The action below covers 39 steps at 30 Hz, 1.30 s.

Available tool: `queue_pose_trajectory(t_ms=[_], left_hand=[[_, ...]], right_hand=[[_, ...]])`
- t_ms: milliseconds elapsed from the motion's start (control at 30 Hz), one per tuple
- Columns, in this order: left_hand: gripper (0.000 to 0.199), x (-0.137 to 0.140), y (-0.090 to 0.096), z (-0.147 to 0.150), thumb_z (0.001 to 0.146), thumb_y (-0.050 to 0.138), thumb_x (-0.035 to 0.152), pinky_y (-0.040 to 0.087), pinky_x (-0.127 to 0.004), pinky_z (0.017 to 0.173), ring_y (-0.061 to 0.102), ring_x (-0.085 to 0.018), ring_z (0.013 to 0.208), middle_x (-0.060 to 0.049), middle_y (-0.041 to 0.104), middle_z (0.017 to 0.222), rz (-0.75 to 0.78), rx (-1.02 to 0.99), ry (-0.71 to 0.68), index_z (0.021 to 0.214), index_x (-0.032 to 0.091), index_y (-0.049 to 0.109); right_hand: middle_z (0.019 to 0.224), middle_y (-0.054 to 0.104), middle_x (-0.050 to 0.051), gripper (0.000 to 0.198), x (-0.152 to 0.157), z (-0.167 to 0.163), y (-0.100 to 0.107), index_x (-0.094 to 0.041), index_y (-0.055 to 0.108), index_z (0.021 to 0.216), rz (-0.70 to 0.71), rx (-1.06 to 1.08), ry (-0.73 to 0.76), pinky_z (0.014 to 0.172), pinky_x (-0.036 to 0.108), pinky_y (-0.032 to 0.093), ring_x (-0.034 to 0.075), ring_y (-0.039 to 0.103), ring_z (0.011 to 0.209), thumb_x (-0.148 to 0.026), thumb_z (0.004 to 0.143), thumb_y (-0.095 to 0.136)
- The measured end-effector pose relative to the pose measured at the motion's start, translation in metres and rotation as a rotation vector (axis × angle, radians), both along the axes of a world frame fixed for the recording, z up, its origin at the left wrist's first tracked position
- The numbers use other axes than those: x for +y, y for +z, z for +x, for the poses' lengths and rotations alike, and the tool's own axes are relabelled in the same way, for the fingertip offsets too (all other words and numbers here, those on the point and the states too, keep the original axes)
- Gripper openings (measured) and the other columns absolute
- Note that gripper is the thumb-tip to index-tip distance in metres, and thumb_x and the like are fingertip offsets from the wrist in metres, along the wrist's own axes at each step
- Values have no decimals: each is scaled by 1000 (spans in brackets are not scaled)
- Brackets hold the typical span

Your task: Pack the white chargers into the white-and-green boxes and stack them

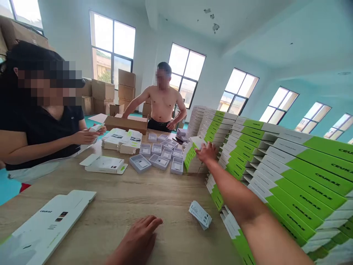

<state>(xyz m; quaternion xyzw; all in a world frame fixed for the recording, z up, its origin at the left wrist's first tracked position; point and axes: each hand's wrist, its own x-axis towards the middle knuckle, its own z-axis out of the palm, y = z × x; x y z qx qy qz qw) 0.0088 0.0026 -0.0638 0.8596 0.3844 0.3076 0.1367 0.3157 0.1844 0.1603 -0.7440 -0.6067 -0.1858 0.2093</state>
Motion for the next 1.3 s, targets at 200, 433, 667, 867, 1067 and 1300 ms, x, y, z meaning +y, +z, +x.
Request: queue_pose_trajectory(t_ms=[200, 433, 667, 867, 1067, 1300], left_hand=[[45, -8, 31, 3, 79, 48, -2, 56, -31, 84, 70, -21, 94, -3, 72, 106, -18, 26, -24, 111, 25, 64], [19, -12, 68, -34, 98, 52, 20, 53, -30, 95, 67, -19, 104, -3, 73, 110, 45, 109, 368, 108, 25, 67], [36, -23, 92, -193, 89, 58, 34, 52, -57, 89, 63, -43, 111, -22, 70, 111, -114, 329, 1082, 117, 12, 64], [48, -41, 99, -204, 94, 52, 47, 51, -46, 96, 61, -37, 120, -18, 62, 126, -83, 336, 1095, 131, 16, 55], [48, -56, 112, -124, 91, 62, 59, 54, -41, 93, 65, -29, 110, -8, 59, 131, -57, 111, 424, 128, 29, 55], [137, -83, 100, -76, 50, 95, 41, 35, -63, 116, 41, -46, 141, -17, 39, 157, -60, 271, 216, 161, 33, 15]], right_hand=[[156, 44, 19, 50, -55, -68, -59, -14, 57, 140, -43, -69, 234, 111, 51, 35, 37, 36, 142, -44, 101, 50], [144, 59, 14, 34, -203, -122, -193, -21, 64, 129, -394, 409, 945, 111, 44, 46, 27, 55, 133, -36, 103, 49], [130, 67, 16, 28, -195, -117, -205, -18, 71, 111, -460, 656, 952, 106, 45, 49, 29, 62, 122, -36, 98, 53], [124, 69, 15, 25, -195, -125, -191, -19, 73, 103, -450, 812, 944, 100, 46, 50, 29, 64, 112, -37, 94, 58], [91, 70, 6, 54, -197, -155, -148, -19, 67, 115, -739, 1662, 1018, 57, 27, 52, 17, 62, 75, -63, 85, 68], [77, 70, 5, 53, -233, -148, -146, -12, 71, 93, -827, 1962, 1030, 54, 24, 53, 13, 62, 63, -62, 77, 79]])
